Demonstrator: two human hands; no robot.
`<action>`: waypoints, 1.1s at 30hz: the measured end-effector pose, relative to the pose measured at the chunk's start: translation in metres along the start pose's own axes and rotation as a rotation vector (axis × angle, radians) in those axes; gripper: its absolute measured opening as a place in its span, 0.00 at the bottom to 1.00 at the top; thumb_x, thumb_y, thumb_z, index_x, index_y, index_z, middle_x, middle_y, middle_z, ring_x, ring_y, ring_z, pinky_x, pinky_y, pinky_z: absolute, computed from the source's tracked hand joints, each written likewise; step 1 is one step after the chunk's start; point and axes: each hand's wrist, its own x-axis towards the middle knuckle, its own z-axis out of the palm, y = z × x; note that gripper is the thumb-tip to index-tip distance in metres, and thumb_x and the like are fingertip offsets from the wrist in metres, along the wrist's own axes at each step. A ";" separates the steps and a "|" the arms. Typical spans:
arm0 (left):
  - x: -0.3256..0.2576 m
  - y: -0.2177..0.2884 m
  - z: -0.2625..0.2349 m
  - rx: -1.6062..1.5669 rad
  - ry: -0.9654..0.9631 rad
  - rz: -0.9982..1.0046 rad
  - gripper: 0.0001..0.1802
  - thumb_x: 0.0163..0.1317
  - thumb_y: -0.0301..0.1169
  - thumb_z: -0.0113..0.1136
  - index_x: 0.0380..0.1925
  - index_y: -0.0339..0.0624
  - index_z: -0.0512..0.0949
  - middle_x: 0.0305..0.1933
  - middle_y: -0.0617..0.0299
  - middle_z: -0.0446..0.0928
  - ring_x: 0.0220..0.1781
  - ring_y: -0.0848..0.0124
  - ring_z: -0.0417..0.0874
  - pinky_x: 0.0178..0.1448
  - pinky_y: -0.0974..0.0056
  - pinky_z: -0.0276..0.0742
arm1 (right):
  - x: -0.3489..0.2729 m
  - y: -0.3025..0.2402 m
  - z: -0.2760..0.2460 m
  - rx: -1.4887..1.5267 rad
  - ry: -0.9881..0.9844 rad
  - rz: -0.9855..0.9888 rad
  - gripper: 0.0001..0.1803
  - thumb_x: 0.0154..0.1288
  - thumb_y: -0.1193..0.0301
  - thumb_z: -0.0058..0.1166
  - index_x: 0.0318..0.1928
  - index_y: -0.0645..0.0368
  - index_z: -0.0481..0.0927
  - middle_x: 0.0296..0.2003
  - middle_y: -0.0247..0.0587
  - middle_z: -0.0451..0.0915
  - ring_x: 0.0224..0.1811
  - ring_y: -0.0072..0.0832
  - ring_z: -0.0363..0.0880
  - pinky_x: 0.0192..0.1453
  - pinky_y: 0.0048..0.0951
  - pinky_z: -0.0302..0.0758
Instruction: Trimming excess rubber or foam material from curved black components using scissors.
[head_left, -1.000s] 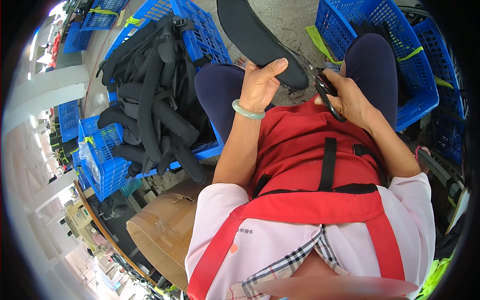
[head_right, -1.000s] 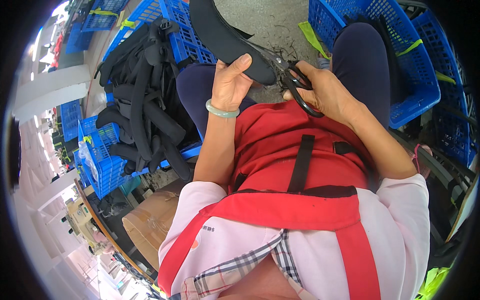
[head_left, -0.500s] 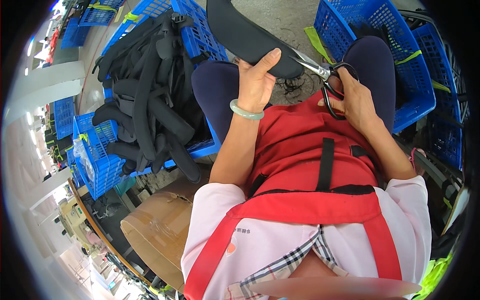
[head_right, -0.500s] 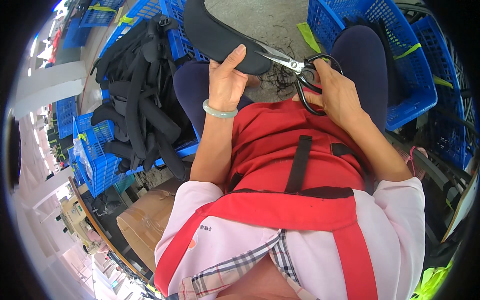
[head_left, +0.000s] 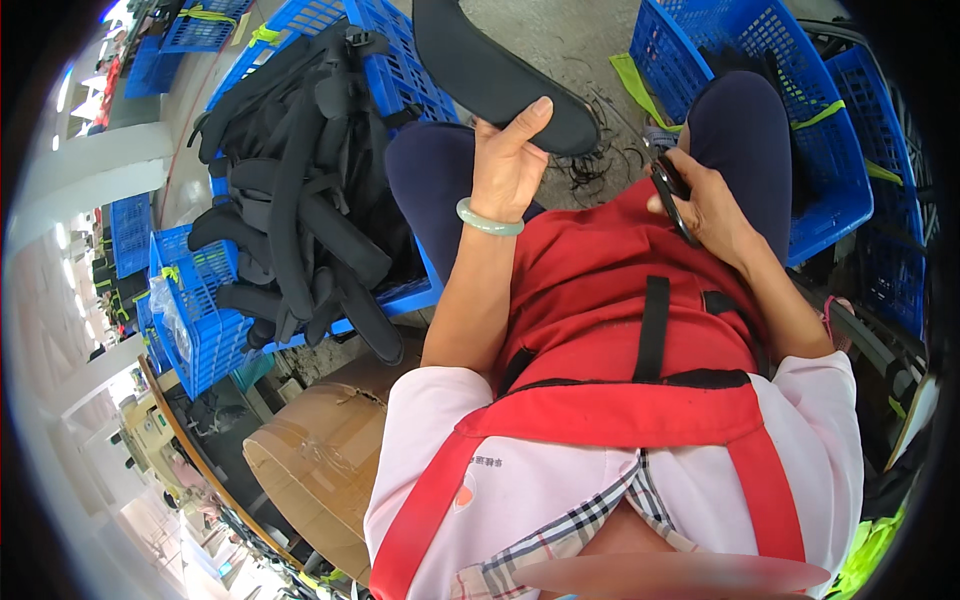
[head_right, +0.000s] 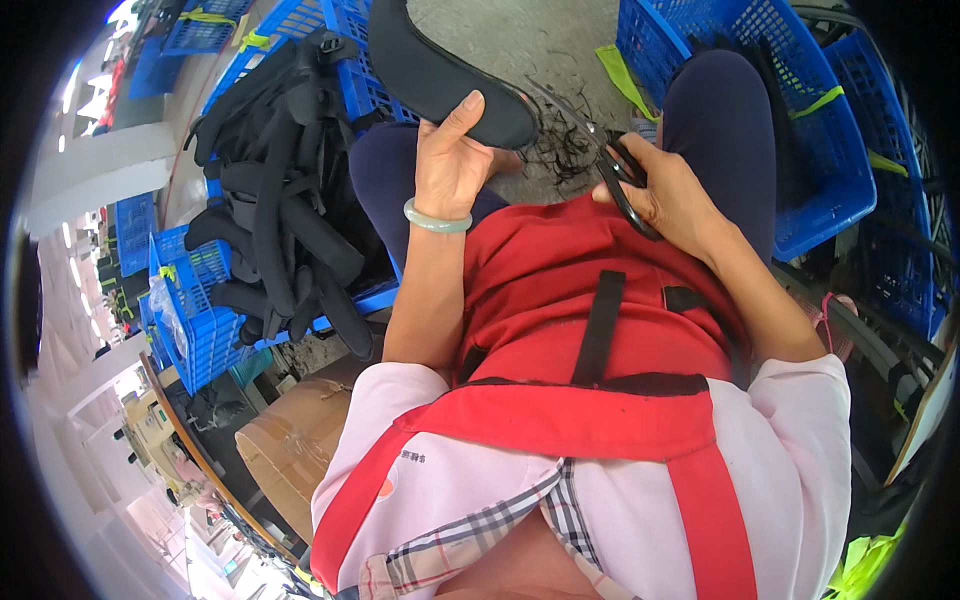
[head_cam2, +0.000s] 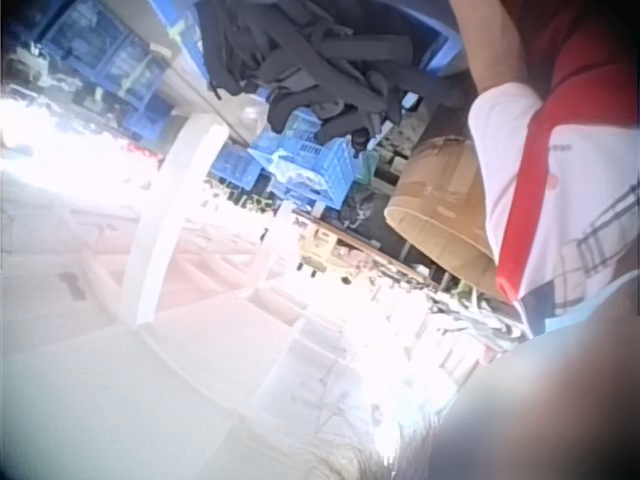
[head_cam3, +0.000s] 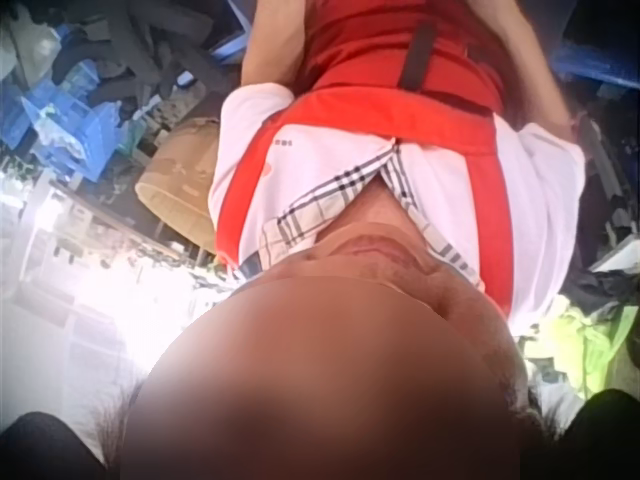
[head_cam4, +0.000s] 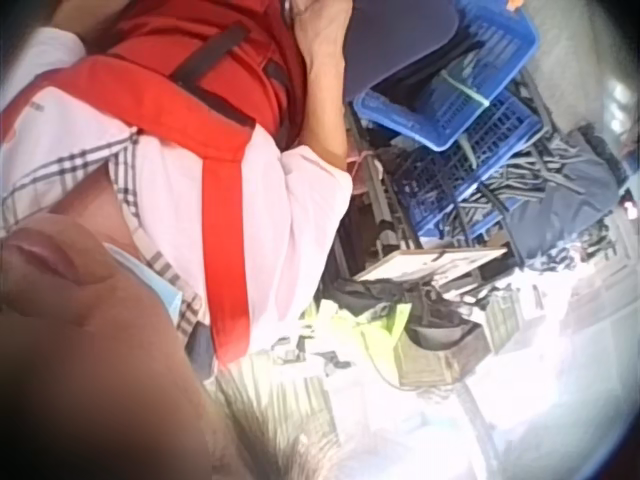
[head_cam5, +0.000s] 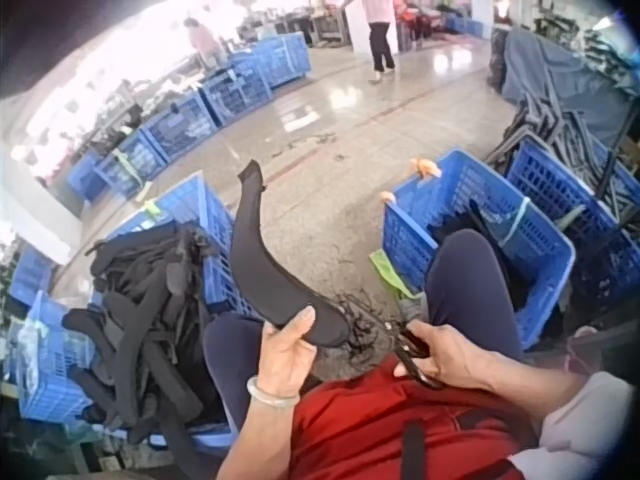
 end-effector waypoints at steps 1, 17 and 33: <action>0.000 0.000 0.000 -0.041 -0.008 -0.015 0.09 0.62 0.18 0.58 0.41 0.42 0.78 0.40 0.61 0.82 0.44 0.66 0.84 0.50 0.56 0.82 | -0.003 -0.003 -0.002 -0.003 -0.022 -0.036 0.27 0.57 0.53 0.66 0.41 0.64 0.71 0.20 0.39 0.63 0.24 0.25 0.61 0.29 0.31 0.63; -0.010 0.006 -0.003 -0.031 -0.070 -0.088 0.14 0.58 0.14 0.61 0.42 0.41 0.79 0.41 0.62 0.81 0.44 0.70 0.83 0.51 0.65 0.79 | -0.006 -0.023 -0.010 0.185 -0.227 -0.003 0.29 0.57 0.48 0.64 0.37 0.63 0.70 0.23 0.33 0.60 0.28 0.22 0.58 0.31 0.28 0.60; -0.011 0.003 0.001 -0.148 -0.051 -0.171 0.11 0.58 0.20 0.64 0.42 0.38 0.78 0.42 0.60 0.81 0.44 0.66 0.83 0.52 0.60 0.80 | 0.006 -0.028 0.002 -0.111 -0.081 -0.057 0.35 0.52 0.49 0.68 0.46 0.64 0.70 0.23 0.48 0.72 0.26 0.36 0.72 0.33 0.35 0.69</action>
